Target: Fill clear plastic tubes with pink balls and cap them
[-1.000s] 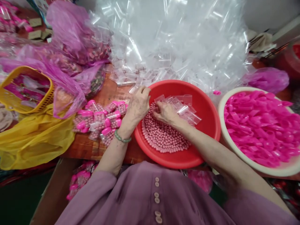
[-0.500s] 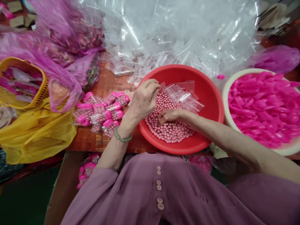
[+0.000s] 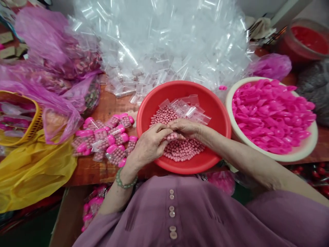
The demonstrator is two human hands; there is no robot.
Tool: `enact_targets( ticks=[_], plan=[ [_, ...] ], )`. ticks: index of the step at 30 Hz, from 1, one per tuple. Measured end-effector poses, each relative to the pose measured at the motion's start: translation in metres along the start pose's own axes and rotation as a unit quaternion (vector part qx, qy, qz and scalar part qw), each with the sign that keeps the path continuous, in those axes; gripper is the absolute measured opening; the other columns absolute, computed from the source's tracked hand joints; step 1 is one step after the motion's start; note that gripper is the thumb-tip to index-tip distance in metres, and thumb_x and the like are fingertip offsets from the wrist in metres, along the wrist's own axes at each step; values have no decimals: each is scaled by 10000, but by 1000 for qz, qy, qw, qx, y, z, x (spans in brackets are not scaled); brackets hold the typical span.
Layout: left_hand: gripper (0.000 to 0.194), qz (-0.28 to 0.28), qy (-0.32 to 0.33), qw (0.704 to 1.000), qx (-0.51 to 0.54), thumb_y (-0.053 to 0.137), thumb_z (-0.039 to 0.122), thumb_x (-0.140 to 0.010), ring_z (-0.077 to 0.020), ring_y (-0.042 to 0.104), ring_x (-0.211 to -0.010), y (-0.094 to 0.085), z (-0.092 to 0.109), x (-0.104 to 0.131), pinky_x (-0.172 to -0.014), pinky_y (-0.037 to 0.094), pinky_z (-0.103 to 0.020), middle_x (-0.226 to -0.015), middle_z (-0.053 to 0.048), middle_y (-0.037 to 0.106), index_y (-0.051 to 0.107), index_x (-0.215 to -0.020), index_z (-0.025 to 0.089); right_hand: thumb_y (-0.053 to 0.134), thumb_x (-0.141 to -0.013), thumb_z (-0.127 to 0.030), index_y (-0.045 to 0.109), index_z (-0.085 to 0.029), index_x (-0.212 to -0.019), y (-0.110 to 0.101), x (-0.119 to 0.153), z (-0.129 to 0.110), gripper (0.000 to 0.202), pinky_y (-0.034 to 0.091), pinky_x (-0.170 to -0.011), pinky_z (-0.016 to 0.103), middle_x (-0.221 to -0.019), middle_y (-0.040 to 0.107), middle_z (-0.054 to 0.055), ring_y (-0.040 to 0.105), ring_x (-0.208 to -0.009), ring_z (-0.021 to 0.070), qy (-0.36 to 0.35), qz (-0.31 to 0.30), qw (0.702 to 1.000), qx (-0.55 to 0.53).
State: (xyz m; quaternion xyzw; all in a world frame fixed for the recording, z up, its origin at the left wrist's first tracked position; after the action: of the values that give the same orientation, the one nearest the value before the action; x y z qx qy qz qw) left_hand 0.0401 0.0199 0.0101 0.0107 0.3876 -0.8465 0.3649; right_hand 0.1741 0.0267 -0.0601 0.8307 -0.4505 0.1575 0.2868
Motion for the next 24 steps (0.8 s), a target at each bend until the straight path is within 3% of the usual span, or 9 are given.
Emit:
enact_targets(
  ticks=[3,5,8,10,16,19,22,24],
  plan=[
    [178,63,2,995,72,566,187,-922,-169,635,-1026,-10,6,-4,-917,517,-309,-1093,-85,654,650,-1078,176,627,-775,-373,553,-167,-661,2,13,-8,247,382,-440,190,-499,514,-47,450,-430,74,-18,35,998,42],
    [203,79,-27,990,118,561,211,-929,-173,636,-1040,-13,6,-5,-933,512,-316,-1111,-86,660,619,-1120,179,632,-814,-380,594,-170,-716,3,25,-17,235,463,-581,219,-616,605,-17,553,-577,106,-25,58,986,154],
    [229,51,-57,982,174,525,225,-950,-164,652,-998,-10,5,-5,-904,522,-306,-1093,-78,664,561,-1172,183,603,-865,-351,676,-187,-885,6,42,-30,181,476,-762,259,-846,702,15,611,-796,150,-41,81,926,366],
    [219,50,-76,974,205,510,242,-962,-160,660,-985,-8,1,-3,-900,528,-305,-1075,-70,661,548,-1171,188,571,-891,-327,692,-186,-976,1,52,-36,204,456,-800,277,-939,716,39,613,-855,172,-58,115,877,463],
    [230,98,-101,968,206,566,285,-940,-155,667,-980,-17,-10,0,-896,541,-294,-1087,-54,668,591,-1158,214,529,-858,-174,698,-125,-978,-51,79,-49,213,428,-769,260,-931,720,82,641,-845,189,-57,316,790,522],
    [217,94,-101,968,211,562,275,-941,-162,674,-998,-21,-11,-3,-906,543,-299,-1087,-58,680,589,-1143,203,549,-869,-198,694,-130,-989,-59,81,-46,200,427,-774,259,-948,723,92,651,-870,198,-20,295,767,570],
    [183,62,-98,972,205,553,272,-942,-164,676,-984,-19,-10,-8,-879,545,-298,-1084,-71,688,572,-1102,184,597,-893,-324,665,-143,-1060,-47,73,-37,256,442,-795,291,-1027,719,132,656,-941,242,29,242,732,636],
    [186,68,-109,966,224,536,273,-948,-166,675,-985,-16,-11,-10,-874,543,-306,-1095,-76,682,551,-1112,187,612,-891,-407,629,-136,-1116,-36,67,-31,353,456,-803,321,-1052,712,170,654,-982,280,61,240,700,670]
  ],
)
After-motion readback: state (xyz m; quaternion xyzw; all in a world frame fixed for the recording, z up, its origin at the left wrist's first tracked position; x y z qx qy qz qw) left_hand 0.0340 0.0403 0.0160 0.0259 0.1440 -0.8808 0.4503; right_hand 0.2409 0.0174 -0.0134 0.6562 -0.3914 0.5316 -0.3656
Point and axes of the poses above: each hand's wrist, its own x-axis away from the middle knuckle, its own y-axis out of the palm, z = x × y, the point moved 5 cm from there along -x, towards the middle knuckle
